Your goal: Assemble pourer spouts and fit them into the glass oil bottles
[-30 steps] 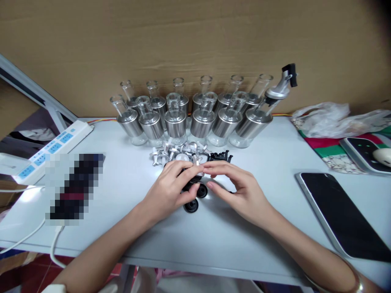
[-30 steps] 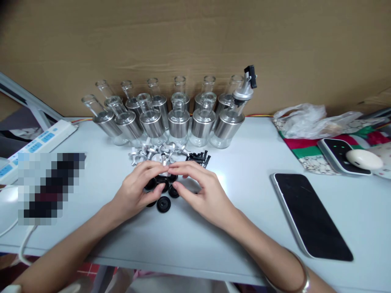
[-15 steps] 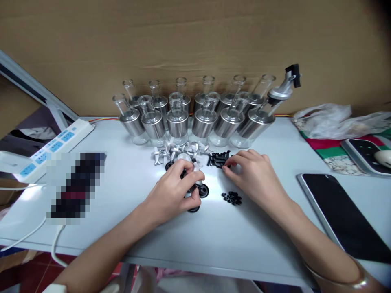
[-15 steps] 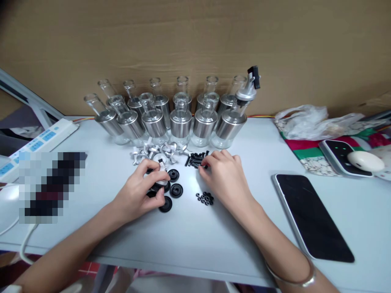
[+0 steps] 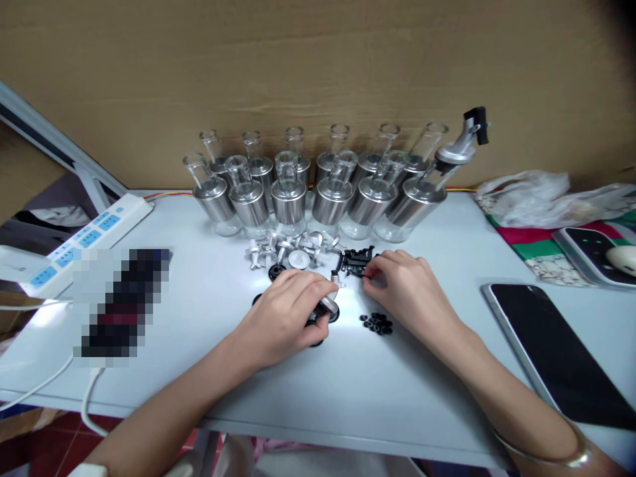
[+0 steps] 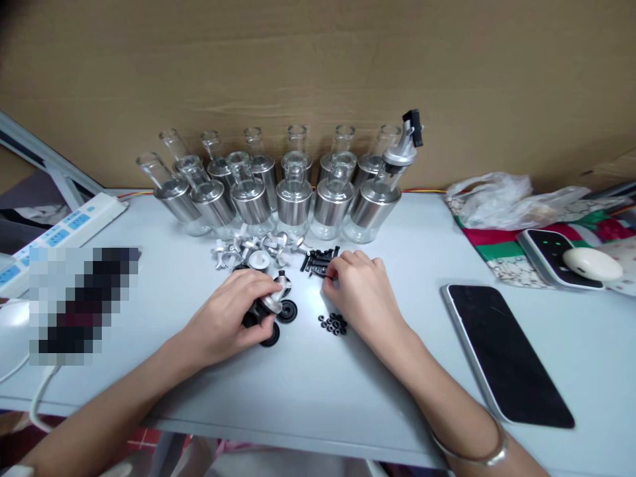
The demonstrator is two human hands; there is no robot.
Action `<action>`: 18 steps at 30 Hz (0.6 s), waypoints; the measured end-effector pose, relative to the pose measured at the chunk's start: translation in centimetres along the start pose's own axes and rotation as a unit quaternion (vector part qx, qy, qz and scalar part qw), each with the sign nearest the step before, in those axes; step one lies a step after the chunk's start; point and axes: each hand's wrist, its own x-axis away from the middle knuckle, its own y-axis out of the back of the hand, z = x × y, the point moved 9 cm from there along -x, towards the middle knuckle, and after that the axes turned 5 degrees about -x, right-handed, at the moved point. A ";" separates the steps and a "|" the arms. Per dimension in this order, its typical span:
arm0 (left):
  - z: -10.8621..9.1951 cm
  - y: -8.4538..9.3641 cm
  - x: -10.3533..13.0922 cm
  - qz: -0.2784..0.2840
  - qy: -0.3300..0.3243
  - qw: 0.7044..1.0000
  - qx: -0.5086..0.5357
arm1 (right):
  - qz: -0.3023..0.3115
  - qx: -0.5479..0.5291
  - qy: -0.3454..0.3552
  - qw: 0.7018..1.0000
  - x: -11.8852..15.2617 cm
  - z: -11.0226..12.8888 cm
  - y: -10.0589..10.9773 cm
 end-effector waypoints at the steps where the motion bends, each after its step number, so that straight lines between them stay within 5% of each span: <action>1: 0.0 0.0 0.0 0.000 -0.002 1.000 -0.002 | -0.006 -0.025 0.001 1.000 0.0 0.1 0.3; 8: 0.4 -0.4 0.3 0.023 0.024 0.999 0.006 | -0.026 -0.365 -0.046 0.929 0.4 1.1 1.7; 18: 0.3 -0.6 0.6 0.033 0.023 0.999 0.033 | -0.036 -0.456 -0.085 0.885 1.1 1.2 0.7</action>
